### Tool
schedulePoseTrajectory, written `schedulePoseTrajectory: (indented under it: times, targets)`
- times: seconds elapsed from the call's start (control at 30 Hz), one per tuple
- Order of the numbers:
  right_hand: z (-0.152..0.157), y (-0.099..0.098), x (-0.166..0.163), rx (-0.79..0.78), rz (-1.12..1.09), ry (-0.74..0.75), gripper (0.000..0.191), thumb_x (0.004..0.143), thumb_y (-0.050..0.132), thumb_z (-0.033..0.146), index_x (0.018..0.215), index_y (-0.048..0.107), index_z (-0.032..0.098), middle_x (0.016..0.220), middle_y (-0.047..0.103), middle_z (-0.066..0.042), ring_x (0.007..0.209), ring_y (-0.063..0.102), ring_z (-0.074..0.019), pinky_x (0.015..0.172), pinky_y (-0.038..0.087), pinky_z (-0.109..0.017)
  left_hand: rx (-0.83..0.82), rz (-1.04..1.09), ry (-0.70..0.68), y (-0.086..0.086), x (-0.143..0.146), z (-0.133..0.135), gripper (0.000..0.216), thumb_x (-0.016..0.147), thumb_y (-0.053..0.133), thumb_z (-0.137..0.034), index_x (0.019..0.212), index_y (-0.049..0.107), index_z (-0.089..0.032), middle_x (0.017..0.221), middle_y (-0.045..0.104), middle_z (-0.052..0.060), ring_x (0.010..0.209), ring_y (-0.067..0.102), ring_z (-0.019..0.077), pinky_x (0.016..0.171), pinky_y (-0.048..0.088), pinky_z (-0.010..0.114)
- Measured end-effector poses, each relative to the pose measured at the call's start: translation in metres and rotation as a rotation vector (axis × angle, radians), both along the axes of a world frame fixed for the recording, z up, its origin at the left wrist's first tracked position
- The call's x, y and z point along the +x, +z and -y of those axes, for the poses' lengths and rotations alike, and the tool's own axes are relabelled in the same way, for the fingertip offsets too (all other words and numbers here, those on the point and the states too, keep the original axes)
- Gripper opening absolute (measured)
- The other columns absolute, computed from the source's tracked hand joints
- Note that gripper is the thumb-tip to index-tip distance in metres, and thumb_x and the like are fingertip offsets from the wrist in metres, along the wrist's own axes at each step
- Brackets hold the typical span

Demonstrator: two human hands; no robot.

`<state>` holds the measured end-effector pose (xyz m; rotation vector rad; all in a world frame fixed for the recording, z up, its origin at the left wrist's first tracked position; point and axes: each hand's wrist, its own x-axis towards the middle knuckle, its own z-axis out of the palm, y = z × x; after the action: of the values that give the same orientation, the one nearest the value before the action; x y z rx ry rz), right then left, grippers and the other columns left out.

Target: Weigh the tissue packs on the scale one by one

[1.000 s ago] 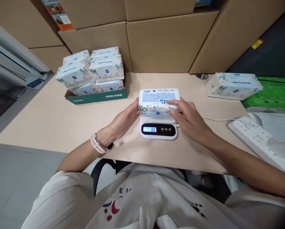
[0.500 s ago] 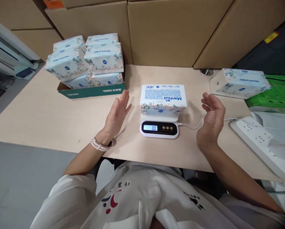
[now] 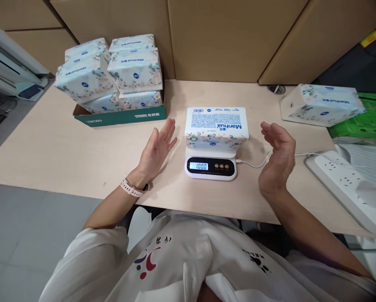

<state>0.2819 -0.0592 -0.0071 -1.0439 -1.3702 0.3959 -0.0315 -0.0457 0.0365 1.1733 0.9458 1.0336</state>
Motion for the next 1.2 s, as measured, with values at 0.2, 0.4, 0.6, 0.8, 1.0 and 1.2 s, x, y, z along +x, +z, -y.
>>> schedulePoseTrajectory:
  times: [0.2,0.4,0.6,0.8,1.0,1.2]
  targets:
    - [0.005,0.01,-0.007,-0.052,0.006,-0.053,0.053,0.11,0.038,0.057,0.142,0.068,0.028,0.148,0.073,-0.01,0.137,0.069,-0.0276,0.125,0.046,-0.058,-0.034,0.007,0.017,0.003,0.004,0.003,0.091,0.1,0.028,-0.087,0.174,0.032,-0.035,0.188,0.013,-0.003,0.177,0.001,0.0252,0.144,0.015,0.048]
    - [0.005,0.01,-0.007,-0.08,0.01,-0.039,0.052,0.11,0.037,0.056,0.141,0.067,0.027,0.145,0.074,-0.012,0.137,0.068,-0.0295,0.127,0.044,-0.06,-0.041,0.012,0.001,0.004,0.004,0.003,0.088,0.1,0.029,-0.086,0.174,0.033,-0.038,0.188,0.015,-0.005,0.177,0.002,0.0244,0.144,0.015,0.048]
    - [0.005,0.011,-0.008,-0.08,0.005,-0.018,0.053,0.111,0.036,0.056,0.138,0.069,0.026,0.143,0.074,-0.013,0.137,0.068,-0.0305,0.129,0.043,-0.061,-0.047,0.013,-0.014,0.004,0.004,0.004,0.087,0.102,0.026,-0.085,0.174,0.033,-0.037,0.188,0.015,-0.005,0.177,0.003,0.024,0.144,0.015,0.049]
    - [0.005,0.012,-0.01,-0.121,0.019,-0.058,0.053,0.11,0.037,0.058,0.132,0.07,0.024,0.14,0.075,-0.013,0.136,0.069,-0.0285,0.127,0.045,-0.058,-0.055,0.029,-0.026,0.003,0.005,0.005,0.087,0.102,0.028,-0.084,0.173,0.034,-0.036,0.188,0.016,-0.004,0.177,0.005,0.0241,0.144,0.015,0.049]
    - [0.006,0.012,-0.011,-0.131,-0.036,-0.001,0.048,0.11,0.041,0.06,0.121,0.068,0.023,0.14,0.075,-0.014,0.139,0.068,-0.0293,0.129,0.044,-0.059,-0.061,0.041,-0.028,0.003,0.007,0.006,0.091,0.101,0.03,-0.085,0.174,0.033,-0.032,0.188,0.016,-0.002,0.177,0.003,0.0258,0.144,0.014,0.049]
    - [0.006,0.008,-0.007,-0.13,-0.033,0.077,0.042,0.111,0.043,0.054,0.127,0.068,0.023,0.144,0.074,-0.013,0.142,0.067,-0.0277,0.129,0.044,-0.058,-0.068,0.032,-0.044,0.001,0.008,0.006,0.092,0.099,0.032,-0.087,0.174,0.033,-0.034,0.188,0.017,-0.004,0.177,0.002,0.0264,0.145,0.013,0.048]
